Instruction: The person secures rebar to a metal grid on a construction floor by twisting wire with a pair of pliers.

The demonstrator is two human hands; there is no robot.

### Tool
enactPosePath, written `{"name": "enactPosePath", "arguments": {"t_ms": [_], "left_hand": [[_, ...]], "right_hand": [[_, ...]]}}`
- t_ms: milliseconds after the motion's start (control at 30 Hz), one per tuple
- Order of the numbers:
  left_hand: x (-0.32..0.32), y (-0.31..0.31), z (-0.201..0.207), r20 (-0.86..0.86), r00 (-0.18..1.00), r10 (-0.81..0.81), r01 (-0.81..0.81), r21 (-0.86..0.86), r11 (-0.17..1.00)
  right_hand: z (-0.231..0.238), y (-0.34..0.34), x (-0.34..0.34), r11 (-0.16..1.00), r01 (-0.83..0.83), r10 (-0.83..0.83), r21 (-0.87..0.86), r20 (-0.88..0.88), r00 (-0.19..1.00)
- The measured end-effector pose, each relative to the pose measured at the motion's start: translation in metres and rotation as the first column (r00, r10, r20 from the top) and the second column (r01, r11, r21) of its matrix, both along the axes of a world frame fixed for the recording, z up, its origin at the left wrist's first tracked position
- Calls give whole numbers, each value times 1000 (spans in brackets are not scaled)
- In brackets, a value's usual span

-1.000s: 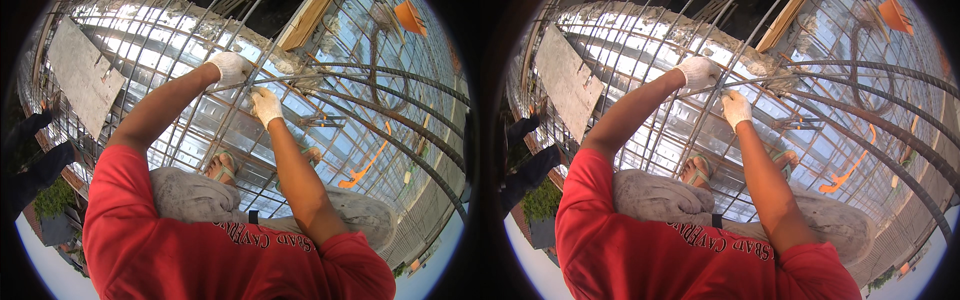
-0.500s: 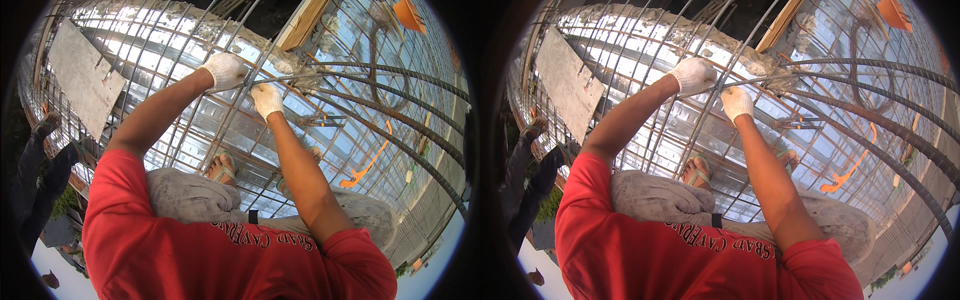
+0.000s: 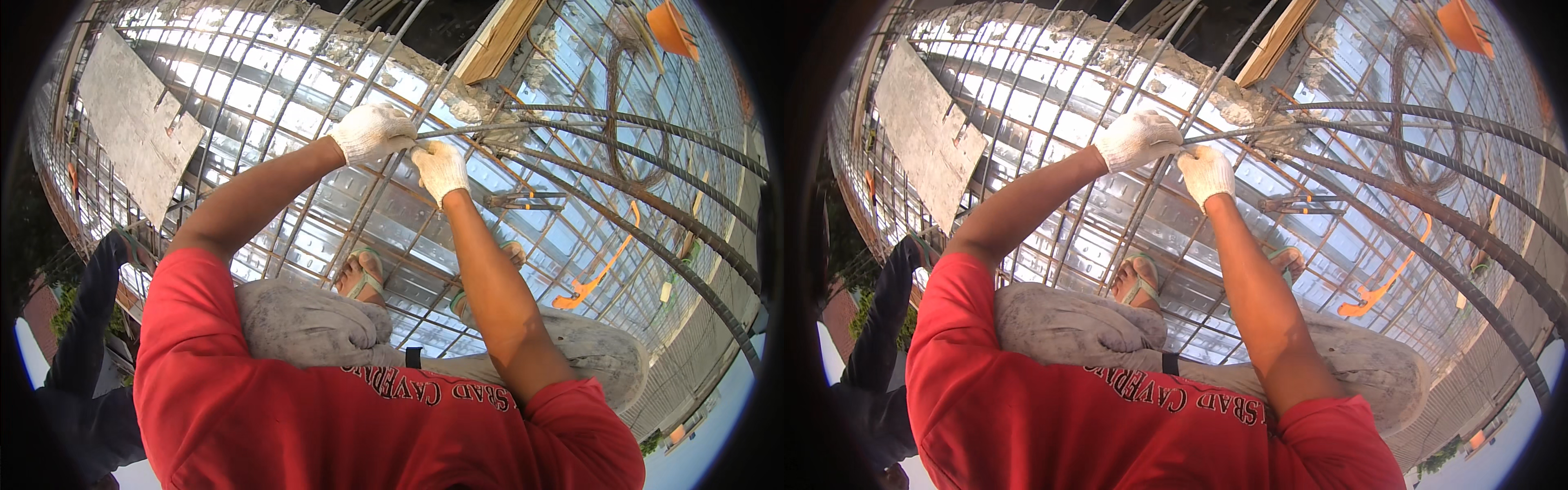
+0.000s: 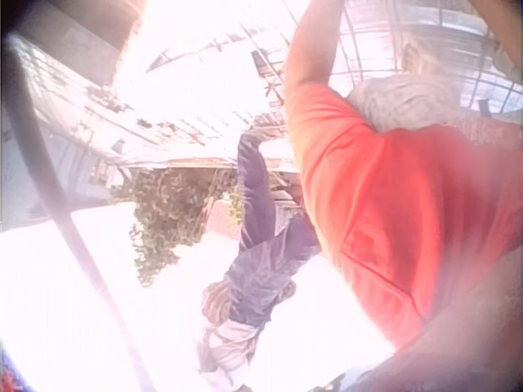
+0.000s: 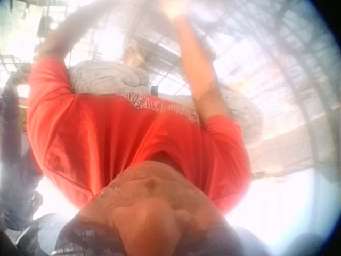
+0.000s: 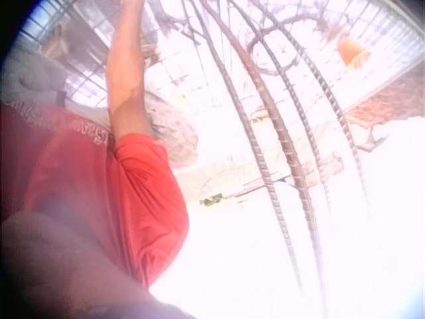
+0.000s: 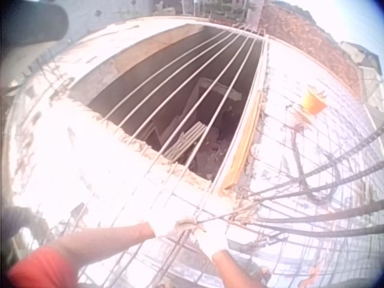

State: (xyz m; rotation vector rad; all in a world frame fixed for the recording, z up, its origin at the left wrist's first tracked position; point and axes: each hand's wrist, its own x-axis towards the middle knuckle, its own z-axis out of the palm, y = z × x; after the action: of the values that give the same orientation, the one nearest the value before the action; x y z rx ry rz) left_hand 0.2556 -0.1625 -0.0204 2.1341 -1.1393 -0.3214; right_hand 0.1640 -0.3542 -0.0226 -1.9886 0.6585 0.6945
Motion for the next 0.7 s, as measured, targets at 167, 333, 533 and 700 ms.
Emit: {"name": "enactPosePath", "arguments": {"t_ms": [167, 333, 533, 700], "left_hand": [[-3, -5, -3, -264, 953, 146, -144, 27, 989], [1, -12, -1, -358, 920, 159, -144, 68, 987], [-2, 4, -15, -348, 931, 106, -136, -63, 989], [-10, 8, -23, -221, 973, 65, -96, -129, 987]], "right_hand": [[4, 1, -15, 985, 159, -164, 62, 69, 984], [35, 31, -26, 801, 482, -518, 356, 7, 856], [40, 64, -29, 820, 423, -510, 385, 157, 846], [48, 57, -36, 951, 162, -220, 263, 210, 952]]}}
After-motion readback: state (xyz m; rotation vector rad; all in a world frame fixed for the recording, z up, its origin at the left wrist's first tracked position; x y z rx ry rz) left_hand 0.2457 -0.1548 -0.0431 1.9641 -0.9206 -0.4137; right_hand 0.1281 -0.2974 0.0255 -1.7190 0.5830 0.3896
